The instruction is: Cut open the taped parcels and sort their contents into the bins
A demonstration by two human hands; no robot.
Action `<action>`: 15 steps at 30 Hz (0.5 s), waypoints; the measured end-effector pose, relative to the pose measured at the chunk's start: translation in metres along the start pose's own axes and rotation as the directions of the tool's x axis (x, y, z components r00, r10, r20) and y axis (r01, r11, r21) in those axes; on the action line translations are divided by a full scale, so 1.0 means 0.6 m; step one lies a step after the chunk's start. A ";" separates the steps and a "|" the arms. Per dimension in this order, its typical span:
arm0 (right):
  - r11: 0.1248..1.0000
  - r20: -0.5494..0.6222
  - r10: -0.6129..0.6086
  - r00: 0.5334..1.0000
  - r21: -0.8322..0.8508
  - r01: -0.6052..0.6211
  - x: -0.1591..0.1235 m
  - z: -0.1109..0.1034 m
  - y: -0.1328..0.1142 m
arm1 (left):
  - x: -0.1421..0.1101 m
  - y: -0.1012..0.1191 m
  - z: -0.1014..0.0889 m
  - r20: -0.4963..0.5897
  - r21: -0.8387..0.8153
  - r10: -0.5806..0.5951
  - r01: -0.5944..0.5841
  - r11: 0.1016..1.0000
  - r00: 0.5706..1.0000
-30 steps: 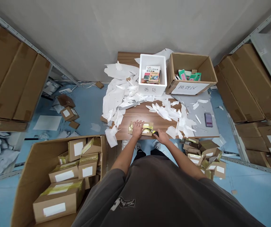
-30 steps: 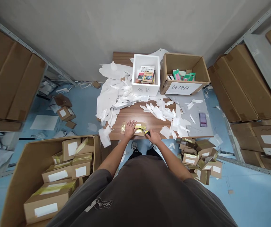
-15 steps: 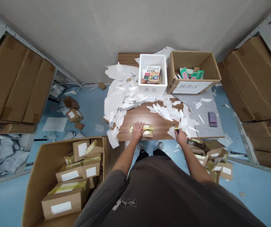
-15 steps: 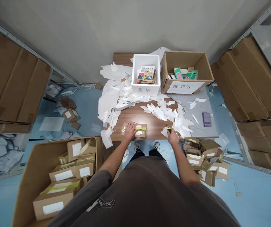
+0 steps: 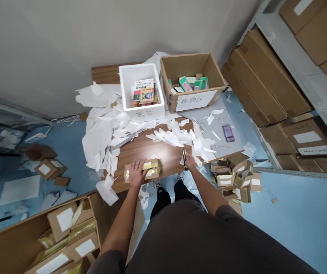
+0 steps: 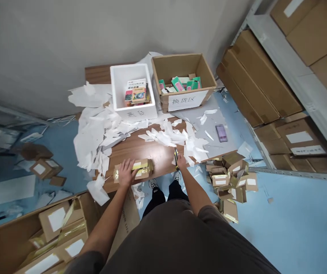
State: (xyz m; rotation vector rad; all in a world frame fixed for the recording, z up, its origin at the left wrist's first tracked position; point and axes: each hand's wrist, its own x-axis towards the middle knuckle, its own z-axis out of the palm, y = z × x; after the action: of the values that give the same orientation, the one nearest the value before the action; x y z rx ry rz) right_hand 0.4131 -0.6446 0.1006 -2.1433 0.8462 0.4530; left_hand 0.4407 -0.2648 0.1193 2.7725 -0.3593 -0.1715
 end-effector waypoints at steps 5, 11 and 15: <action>0.999 -0.098 0.023 0.995 -0.038 -0.027 0.031 -0.016 0.025 | 0.002 -0.010 0.006 -0.024 -0.038 0.004 -0.005 0.999 1.000; 0.992 -0.039 -0.067 0.997 0.109 0.071 -0.033 -0.011 -0.001 | 0.003 -0.002 0.008 -0.056 -0.027 0.011 -0.012 1.000 0.998; 0.936 0.365 -0.195 0.911 0.346 0.062 -0.133 0.088 -0.065 | 0.005 0.015 -0.001 -0.053 -0.008 0.000 0.000 1.000 0.999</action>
State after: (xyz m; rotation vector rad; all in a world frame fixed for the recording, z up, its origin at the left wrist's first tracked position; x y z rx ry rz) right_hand 0.3807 -0.5515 0.1323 -1.7072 0.5031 0.6044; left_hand 0.4415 -0.2739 0.1227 2.7628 -0.3442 -0.0989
